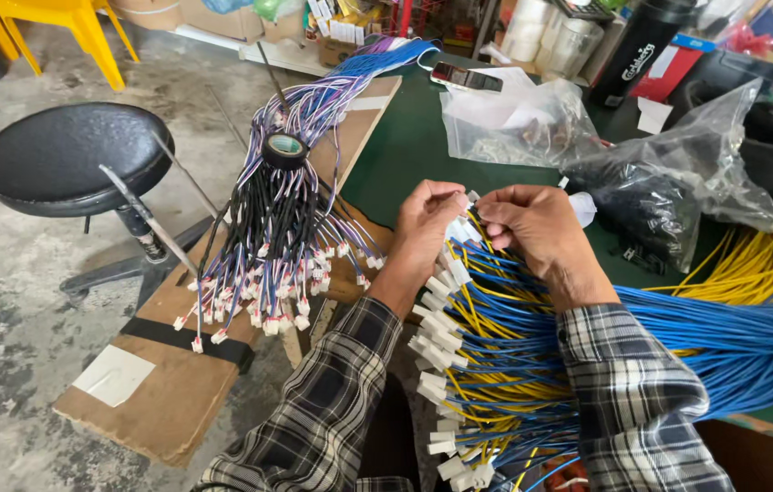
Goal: The person sits at a workbench and repeatedly picks up small white plastic connectors and blue and yellow wires. They insert the wire ends into the connectors by hand and place the finished units into a growing pile on the table.
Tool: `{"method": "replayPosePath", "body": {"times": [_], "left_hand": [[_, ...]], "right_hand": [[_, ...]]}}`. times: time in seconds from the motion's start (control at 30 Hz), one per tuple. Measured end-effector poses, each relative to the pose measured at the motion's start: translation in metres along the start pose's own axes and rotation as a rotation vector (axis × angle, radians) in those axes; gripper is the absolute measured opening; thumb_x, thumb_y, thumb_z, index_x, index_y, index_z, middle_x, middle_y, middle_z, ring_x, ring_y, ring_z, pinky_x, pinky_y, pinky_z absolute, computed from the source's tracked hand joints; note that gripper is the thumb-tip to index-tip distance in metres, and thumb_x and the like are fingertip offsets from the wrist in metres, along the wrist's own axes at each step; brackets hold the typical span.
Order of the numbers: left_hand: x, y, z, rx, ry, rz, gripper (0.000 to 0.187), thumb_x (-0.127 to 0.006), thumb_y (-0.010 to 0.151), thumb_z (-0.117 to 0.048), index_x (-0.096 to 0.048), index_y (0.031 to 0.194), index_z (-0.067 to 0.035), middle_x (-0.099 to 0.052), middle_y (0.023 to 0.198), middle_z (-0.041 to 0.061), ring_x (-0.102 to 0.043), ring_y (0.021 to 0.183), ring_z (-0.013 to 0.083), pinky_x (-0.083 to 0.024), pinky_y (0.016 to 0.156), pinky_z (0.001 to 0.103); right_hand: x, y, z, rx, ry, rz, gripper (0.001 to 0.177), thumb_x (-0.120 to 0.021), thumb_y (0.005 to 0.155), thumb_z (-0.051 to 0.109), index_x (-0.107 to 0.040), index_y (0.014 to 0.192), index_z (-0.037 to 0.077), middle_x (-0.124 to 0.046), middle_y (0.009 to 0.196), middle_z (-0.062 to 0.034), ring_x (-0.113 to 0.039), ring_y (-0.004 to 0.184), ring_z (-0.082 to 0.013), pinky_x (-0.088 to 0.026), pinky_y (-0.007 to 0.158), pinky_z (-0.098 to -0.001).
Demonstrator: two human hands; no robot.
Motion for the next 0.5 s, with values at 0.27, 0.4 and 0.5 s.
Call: {"method": "replayPosePath", "body": {"times": [0.27,0.4,0.5], "left_hand": [[0.002,0.006,0.009,-0.005,0.003,-0.014,0.03,-0.091,0.096,-0.015,-0.083,0.124,-0.006,-0.079,0.105,0.012,-0.077,0.091,0.0126,-0.063,0.082,0.024],[0.003,0.003,0.005,0.01,0.048,-0.028,0.031,-0.089,0.097,-0.016,-0.083,0.125,-0.005,-0.078,0.101,0.012,-0.074,0.089,0.0128,-0.061,0.08,0.025],[0.004,0.001,0.004,0.042,0.032,-0.05,0.031,-0.091,0.095,-0.016,-0.083,0.123,-0.006,-0.079,0.103,0.012,-0.075,0.09,0.0122,-0.061,0.081,0.024]], "right_hand": [[0.0,0.005,-0.004,-0.016,-0.018,0.036,0.023,-0.089,0.091,0.003,-0.08,0.107,-0.011,-0.076,0.08,-0.0173,-0.073,0.062,-0.0131,-0.07,0.053,-0.0244],[-0.002,0.007,0.0,0.072,-0.131,0.02,0.017,-0.083,0.095,0.003,-0.081,0.109,-0.007,-0.07,0.068,-0.0164,-0.068,0.05,-0.0158,-0.064,0.045,-0.0269],[-0.005,-0.004,0.012,0.162,-0.186,-0.014,0.019,-0.089,0.094,0.001,-0.082,0.11,-0.007,-0.073,0.072,-0.0229,-0.067,0.054,-0.0195,-0.057,0.044,-0.0288]]}}
Point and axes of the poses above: each hand's wrist, its own y-axis towards the middle knuckle, its own x-axis out of the back of the hand, z = x × y, the point moved 9 cm from there along y, towards the middle knuckle
